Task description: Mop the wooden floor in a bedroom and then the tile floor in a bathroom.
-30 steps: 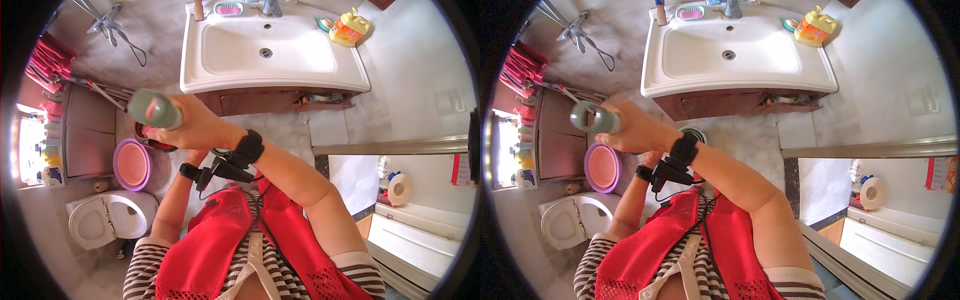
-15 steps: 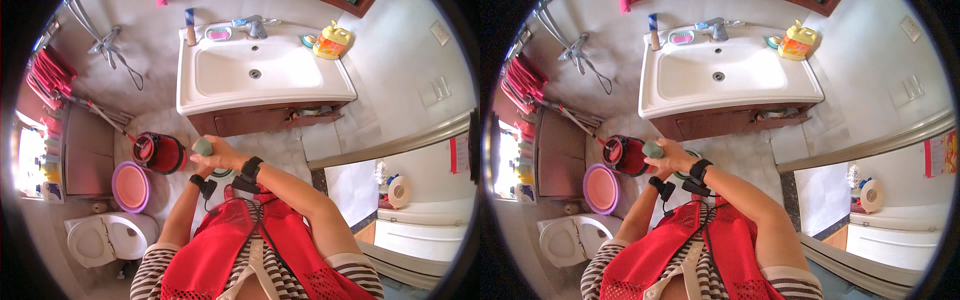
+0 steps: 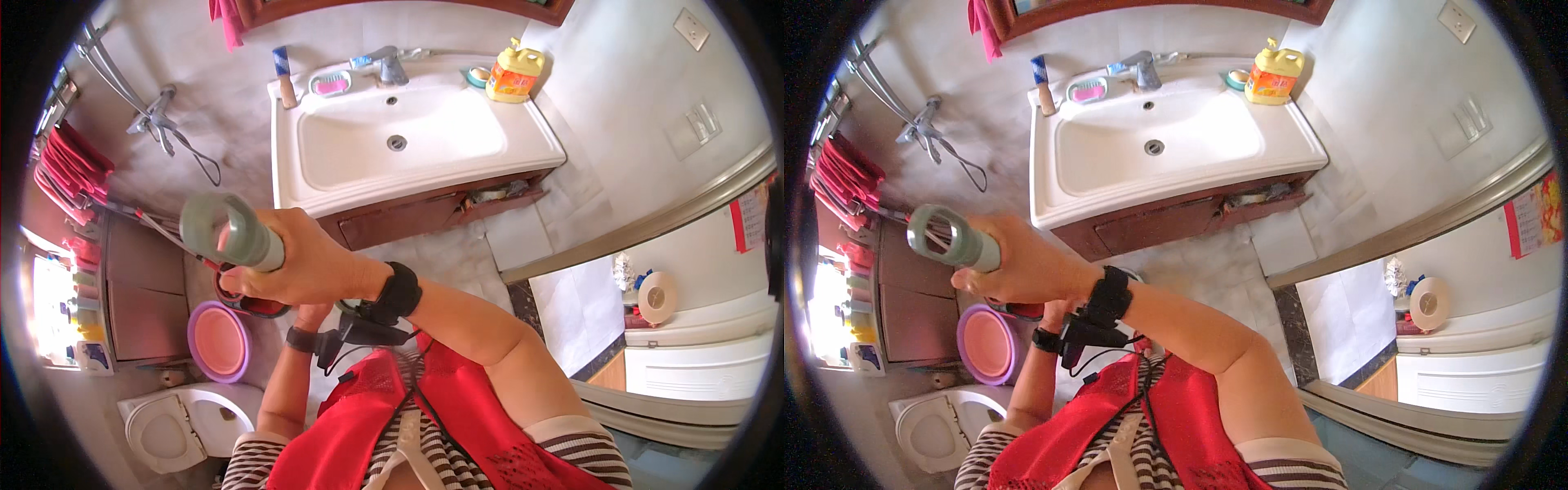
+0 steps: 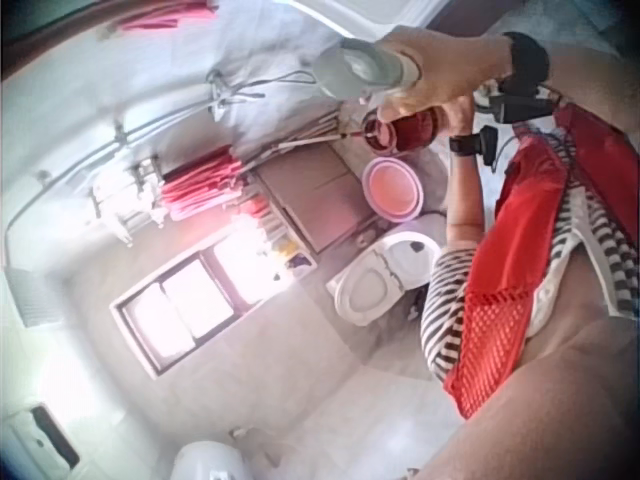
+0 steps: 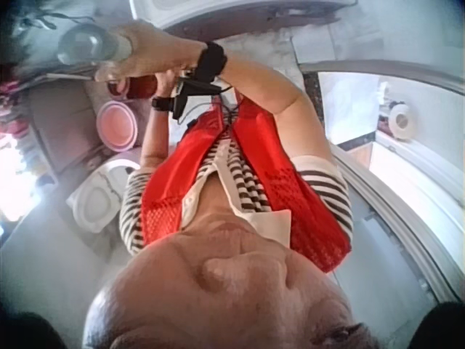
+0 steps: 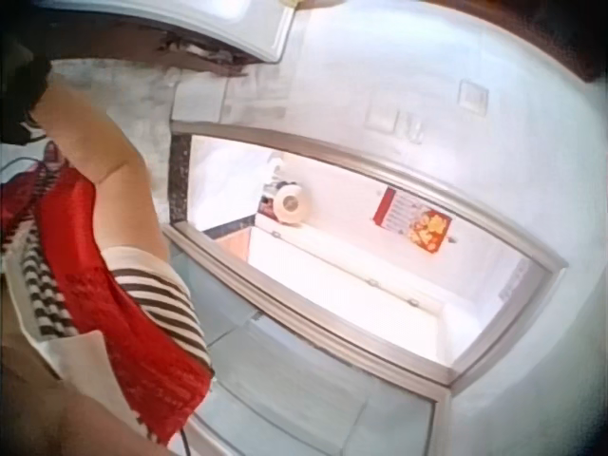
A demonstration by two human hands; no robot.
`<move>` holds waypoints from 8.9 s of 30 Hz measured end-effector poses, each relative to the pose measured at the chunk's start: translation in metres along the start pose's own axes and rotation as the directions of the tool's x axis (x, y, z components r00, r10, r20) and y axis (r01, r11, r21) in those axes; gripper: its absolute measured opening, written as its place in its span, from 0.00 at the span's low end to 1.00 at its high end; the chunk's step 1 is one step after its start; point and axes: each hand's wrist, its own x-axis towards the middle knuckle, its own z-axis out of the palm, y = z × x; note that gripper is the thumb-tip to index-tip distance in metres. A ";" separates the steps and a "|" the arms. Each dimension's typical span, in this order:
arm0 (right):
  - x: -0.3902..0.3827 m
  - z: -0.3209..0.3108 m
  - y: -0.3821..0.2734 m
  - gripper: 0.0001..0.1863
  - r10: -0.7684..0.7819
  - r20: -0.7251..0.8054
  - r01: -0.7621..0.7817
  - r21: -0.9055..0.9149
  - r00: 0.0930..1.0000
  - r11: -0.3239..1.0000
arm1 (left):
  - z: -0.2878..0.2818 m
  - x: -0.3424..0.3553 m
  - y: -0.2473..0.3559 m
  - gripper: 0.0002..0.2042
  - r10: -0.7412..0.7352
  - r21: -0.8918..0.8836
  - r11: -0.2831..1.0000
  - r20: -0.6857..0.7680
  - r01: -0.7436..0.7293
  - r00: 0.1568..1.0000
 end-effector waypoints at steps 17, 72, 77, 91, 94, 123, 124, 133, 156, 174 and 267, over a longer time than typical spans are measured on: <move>-0.091 -0.027 0.157 0.12 0.259 -0.095 -0.275 -0.322 0.961 0.906 | 0.025 -0.021 -0.148 0.13 0.104 0.103 0.989 0.057 -0.110 0.993; -0.147 -0.050 -0.040 0.24 -0.086 -0.579 0.067 -0.054 0.811 0.996 | 0.046 -0.037 -0.182 0.56 -0.640 0.815 0.548 0.264 0.187 0.721; -0.186 -0.063 -0.092 0.31 -0.182 -0.551 0.024 -0.282 0.815 0.959 | 0.072 -0.042 -0.196 0.62 -0.409 0.702 0.695 0.206 0.157 0.889; -0.381 -0.178 -0.163 0.21 -0.198 -0.880 0.276 -0.080 0.432 0.958 | 0.223 -0.057 -0.128 0.11 0.034 0.550 0.622 0.692 -0.557 0.722; -0.443 -0.223 -0.187 0.21 -0.163 -0.950 0.432 -0.033 0.267 0.901 | 0.278 -0.068 -0.084 0.07 0.000 0.579 0.583 0.702 -0.571 0.712; -0.687 -0.345 -0.360 0.20 -0.805 -0.589 -0.353 -0.769 0.070 0.532 | 0.878 -0.150 -0.075 0.13 0.115 -0.318 0.886 0.855 -0.338 -0.505; -0.698 -0.357 -0.362 0.20 -0.820 -0.569 -0.377 -0.774 0.063 0.508 | 0.894 -0.152 -0.080 0.13 0.110 -0.315 0.884 0.858 -0.344 -0.501; -0.819 -0.477 -0.421 0.20 -0.798 -0.593 -0.236 -0.795 0.105 0.559 | 1.055 -0.151 -0.059 0.09 0.180 -0.123 0.728 0.983 -0.675 0.015; -0.779 -0.897 -0.411 0.25 -0.661 -0.727 0.085 -0.659 0.184 0.748 | 1.256 0.118 -0.163 0.17 0.045 0.090 0.948 0.911 -0.305 0.411; -0.670 -1.306 -0.349 0.16 -0.405 -0.849 0.174 -0.367 0.339 0.914 | 1.329 0.403 -0.166 0.20 -0.300 0.566 0.765 0.735 -0.307 0.607; 0.970 -2.468 0.234 0.22 -0.020 -0.158 0.062 0.262 0.987 0.963 | 1.020 2.171 -0.535 0.23 -0.714 0.645 0.688 0.517 0.334 0.472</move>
